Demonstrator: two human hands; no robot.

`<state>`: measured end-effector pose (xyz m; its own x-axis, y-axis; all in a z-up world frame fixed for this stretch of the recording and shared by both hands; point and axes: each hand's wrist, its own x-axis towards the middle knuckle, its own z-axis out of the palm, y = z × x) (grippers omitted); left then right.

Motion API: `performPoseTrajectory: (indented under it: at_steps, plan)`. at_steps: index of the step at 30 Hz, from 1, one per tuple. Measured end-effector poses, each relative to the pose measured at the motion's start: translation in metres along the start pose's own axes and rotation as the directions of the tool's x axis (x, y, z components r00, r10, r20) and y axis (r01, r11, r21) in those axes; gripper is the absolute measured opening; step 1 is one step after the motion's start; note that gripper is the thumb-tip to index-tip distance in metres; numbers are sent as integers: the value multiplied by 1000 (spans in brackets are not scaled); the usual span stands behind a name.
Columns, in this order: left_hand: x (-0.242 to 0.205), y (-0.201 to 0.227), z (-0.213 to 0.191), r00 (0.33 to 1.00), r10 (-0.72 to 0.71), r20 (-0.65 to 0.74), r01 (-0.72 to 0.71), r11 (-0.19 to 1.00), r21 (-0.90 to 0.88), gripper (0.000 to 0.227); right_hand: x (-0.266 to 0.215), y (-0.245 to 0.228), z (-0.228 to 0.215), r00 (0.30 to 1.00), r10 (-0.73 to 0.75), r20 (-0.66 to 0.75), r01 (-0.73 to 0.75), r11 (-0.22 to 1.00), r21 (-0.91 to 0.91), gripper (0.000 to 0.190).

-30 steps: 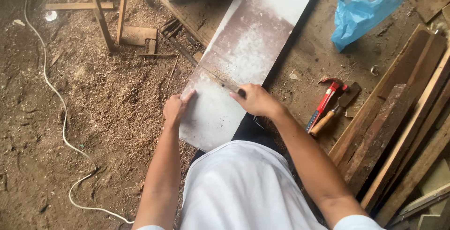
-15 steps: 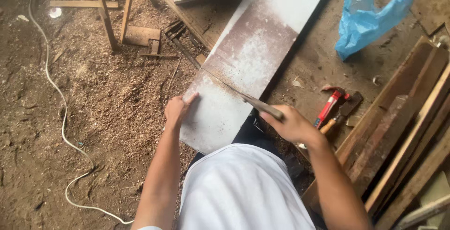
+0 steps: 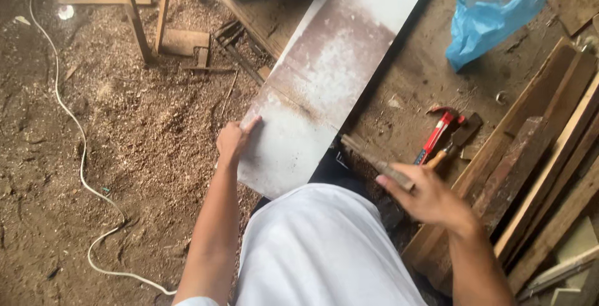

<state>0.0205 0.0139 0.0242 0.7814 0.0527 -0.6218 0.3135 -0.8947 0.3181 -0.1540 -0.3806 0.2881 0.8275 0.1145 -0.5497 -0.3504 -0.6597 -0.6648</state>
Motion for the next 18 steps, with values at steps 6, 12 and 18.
performPoseTrajectory:
  at_steps: [6,12,18]
  plan:
    - [4,7,-2,999,28,-34,-30,998,-56,88,85,-28,18,995,-98,-20,98,994,42,34]
    - [7,1,-3,999,-38,17,39,996,-82,83,160,-55,39,978,181,106,-168,978,-120,30]
    - [14,-9,1,1000,-26,10,26,1000,-18,86,50,-19,1,993,-116,21,115,993,39,31]
